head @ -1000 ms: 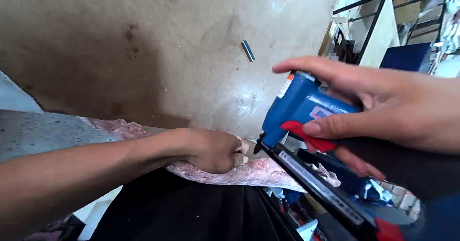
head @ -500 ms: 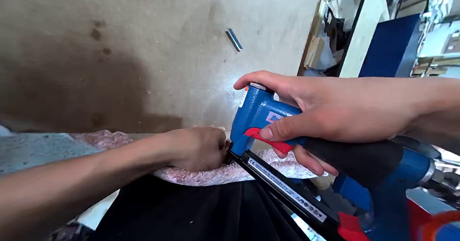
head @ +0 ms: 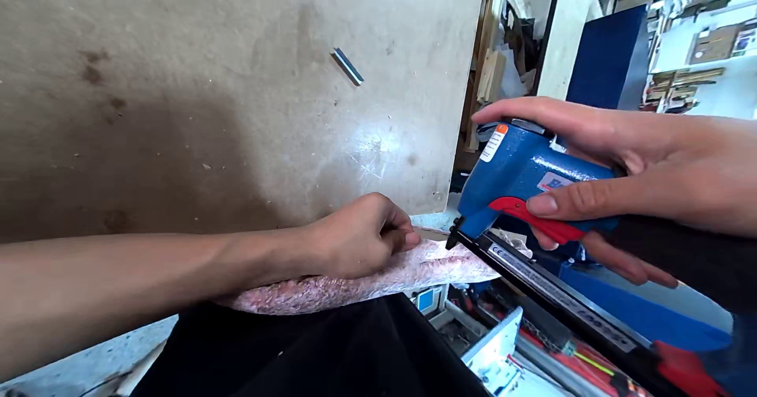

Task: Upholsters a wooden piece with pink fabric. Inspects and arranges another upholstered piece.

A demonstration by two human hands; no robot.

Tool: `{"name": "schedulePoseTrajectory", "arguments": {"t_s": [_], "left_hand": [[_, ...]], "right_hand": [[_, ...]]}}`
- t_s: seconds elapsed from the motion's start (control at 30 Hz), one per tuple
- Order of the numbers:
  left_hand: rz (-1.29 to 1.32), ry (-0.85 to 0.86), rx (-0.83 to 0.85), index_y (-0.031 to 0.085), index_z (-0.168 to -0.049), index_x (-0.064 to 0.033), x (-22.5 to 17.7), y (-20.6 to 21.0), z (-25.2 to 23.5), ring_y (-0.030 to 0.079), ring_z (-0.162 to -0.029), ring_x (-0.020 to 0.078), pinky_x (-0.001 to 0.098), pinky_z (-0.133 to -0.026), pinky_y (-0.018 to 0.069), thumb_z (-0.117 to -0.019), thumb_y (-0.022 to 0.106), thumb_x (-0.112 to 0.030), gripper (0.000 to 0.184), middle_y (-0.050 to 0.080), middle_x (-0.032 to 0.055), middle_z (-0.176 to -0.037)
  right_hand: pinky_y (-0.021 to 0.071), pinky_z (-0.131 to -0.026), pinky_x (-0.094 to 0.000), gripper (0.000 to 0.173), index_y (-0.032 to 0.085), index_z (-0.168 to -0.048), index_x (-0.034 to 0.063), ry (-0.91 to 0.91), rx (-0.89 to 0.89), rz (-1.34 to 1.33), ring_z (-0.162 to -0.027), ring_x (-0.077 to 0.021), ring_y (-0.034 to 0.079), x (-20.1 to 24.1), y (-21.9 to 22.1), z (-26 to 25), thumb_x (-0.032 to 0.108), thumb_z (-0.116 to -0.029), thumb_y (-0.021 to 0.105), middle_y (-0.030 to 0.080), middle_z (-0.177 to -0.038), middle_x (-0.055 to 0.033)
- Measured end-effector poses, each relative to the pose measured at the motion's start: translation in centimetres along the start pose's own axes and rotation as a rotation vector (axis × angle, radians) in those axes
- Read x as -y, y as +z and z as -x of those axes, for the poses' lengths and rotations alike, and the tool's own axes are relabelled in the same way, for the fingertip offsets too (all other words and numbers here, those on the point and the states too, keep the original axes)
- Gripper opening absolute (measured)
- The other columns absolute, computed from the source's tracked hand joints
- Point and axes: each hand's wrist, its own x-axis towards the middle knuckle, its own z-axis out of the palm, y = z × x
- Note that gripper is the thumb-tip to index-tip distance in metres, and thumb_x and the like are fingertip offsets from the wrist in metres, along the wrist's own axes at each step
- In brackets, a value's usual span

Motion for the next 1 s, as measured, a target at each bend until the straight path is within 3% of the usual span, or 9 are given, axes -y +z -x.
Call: {"name": "schedulePoseTrajectory", "arguments": {"t_s": [0.13,0.37,0.53,0.63,0.73,0.8,0.83,0.9,1.0], "left_hand": [[-0.225,-0.039,0.046,0.068,-0.079,-0.0133,-0.2,-0.2,0.1,0.054,-0.054,0.0067,0.0274,-0.05,0.0456,-0.101,0.062,-0.022,0.024,0.058,-0.0037,-0.063],[-0.368,0.248,0.198,0.066,-0.084,-0.0145,2.0,-0.3,-0.6,0.057,-0.063,0.0052,0.0271,-0.055,0.0473,-0.0986,0.058,-0.017,0.017,0.06,-0.0056,-0.071],[-0.331,0.034,0.278,0.067,-0.085,-0.0104,1.4,-1.0,-0.8,0.06,-0.067,0.0126,0.0362,-0.059,0.0495,-0.0979,0.06,-0.013,0.015,0.062,0.0008,-0.073],[-0.288,-0.004,0.26,0.067,-0.093,-0.0079,2.1,-2.7,0.3,0.057,-0.062,0.0115,0.0325,-0.057,0.0486,-0.1038,0.059,-0.019,0.018,0.06,0.0012,-0.072],[-0.248,-0.097,0.23,0.07,-0.105,-0.0173,2.0,-5.0,4.2,0.063,-0.065,0.0054,0.0284,-0.06,0.0558,-0.1059,0.051,-0.048,0.036,0.066,-0.0047,-0.078],[-0.296,-0.099,0.248,0.071,-0.104,-0.0221,0.6,-5.9,7.0,0.064,-0.067,0.0023,0.0279,-0.061,0.0578,-0.1009,0.053,-0.059,0.041,0.068,-0.009,-0.079],[-0.311,-0.065,0.26,0.071,-0.099,-0.0209,0.0,-6.0,7.9,0.061,-0.064,0.0017,0.0255,-0.056,0.0545,-0.0991,0.055,-0.06,0.042,0.065,-0.0093,-0.074],[-0.371,-0.023,0.296,0.07,-0.092,-0.0172,-0.8,-6.0,8.5,0.06,-0.063,0.0018,0.0229,-0.056,0.0519,-0.0979,0.063,-0.054,0.038,0.063,-0.0079,-0.072],[-0.566,-0.001,0.318,0.071,-0.098,-0.0182,-1.2,-6.5,8.8,0.063,-0.082,0.0028,0.0263,-0.073,0.0543,-0.0983,0.063,-0.048,0.031,0.066,-0.0072,-0.09]], "right_hand": [[0.0577,-0.04,-0.049,0.071,0.022,-0.159,0.0399,0.019,-0.047,-0.053,-0.044,-0.0293,0.061,-0.5,1.1,-2.3,0.007,-0.1046,0.053,0.066,-0.091,-0.0213],[0.0591,-0.043,-0.0481,0.071,0.024,-0.157,0.0423,0.189,0.021,0.061,-0.048,-0.0317,0.065,1.1,2.6,-5.7,0.009,-0.1032,0.055,0.069,-0.094,-0.0218],[0.0593,-0.044,-0.0485,0.069,0.023,-0.157,0.0393,0.183,0.047,0.03,-0.049,-0.0322,0.065,2.1,3.5,-6.6,0.01,-0.1036,0.055,0.066,-0.091,-0.0232],[0.0592,-0.043,-0.0506,0.066,0.026,-0.156,0.0388,0.154,0.025,0.082,-0.047,-0.0334,0.065,2.6,3.6,-6.8,0.012,-0.1042,0.057,0.068,-0.092,-0.0221],[0.0594,-0.039,-0.0472,0.076,0.024,-0.16,0.045,-0.034,-0.13,0.373,-0.044,-0.0268,0.064,2.7,3.4,-6.8,0.01,-0.1017,0.06,0.071,-0.092,-0.0132],[0.0579,-0.041,-0.0395,0.089,0.021,-0.161,0.0456,-0.203,-0.353,0.815,-0.05,-0.0159,0.063,2.9,4.0,-8.2,0.016,-0.0919,0.069,0.068,-0.087,-0.0021],[0.0516,-0.045,-0.039,0.096,0.017,-0.163,0.0411,-0.306,-0.449,1.02,-0.054,-0.0148,0.059,2.7,4.6,-9.7,0.018,-0.0855,0.07,0.064,-0.081,0.0001],[0.0464,-0.046,-0.0456,0.103,0.012,-0.167,0.0281,-0.541,-0.537,1.282,-0.054,-0.0239,0.057,1.7,5.7,-14.2,0.017,-0.081,0.069,0.058,-0.071,-0.0046],[0.0488,-0.05,-0.0518,0.095,0.01,-0.167,0.0309,-0.777,-0.494,1.491,-0.062,-0.0369,0.061,0.4,5.4,-21.0,0.015,-0.09,0.064,0.06,-0.1,-0.0217]]}}
